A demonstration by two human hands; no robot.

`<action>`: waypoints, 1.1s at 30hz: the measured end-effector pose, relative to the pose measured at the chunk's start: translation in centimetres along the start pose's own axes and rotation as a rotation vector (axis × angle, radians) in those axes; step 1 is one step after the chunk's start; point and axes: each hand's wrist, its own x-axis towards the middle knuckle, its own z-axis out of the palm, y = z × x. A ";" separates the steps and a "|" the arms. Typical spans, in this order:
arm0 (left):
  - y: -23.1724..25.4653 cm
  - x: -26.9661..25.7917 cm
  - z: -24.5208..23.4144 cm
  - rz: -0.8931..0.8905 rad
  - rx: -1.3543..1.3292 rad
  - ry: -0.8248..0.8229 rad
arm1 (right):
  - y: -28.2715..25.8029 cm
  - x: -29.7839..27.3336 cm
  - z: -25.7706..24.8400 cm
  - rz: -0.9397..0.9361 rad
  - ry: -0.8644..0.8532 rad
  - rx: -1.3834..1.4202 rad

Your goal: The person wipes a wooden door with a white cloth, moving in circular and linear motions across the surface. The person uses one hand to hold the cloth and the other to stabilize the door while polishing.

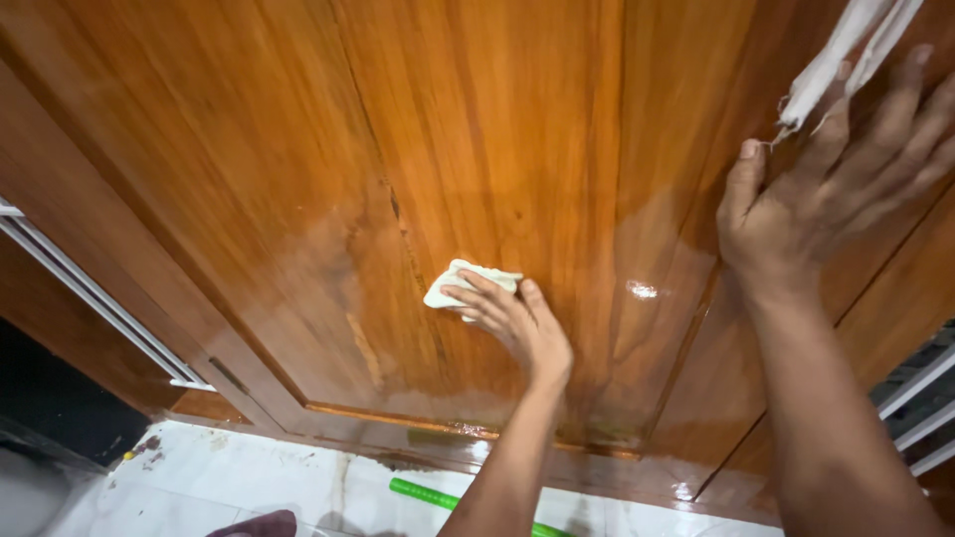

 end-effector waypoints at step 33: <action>0.1 3.3 -0.2 0.026 0.024 -0.016 | -0.4 -0.8 0.1 -0.009 -0.014 -0.015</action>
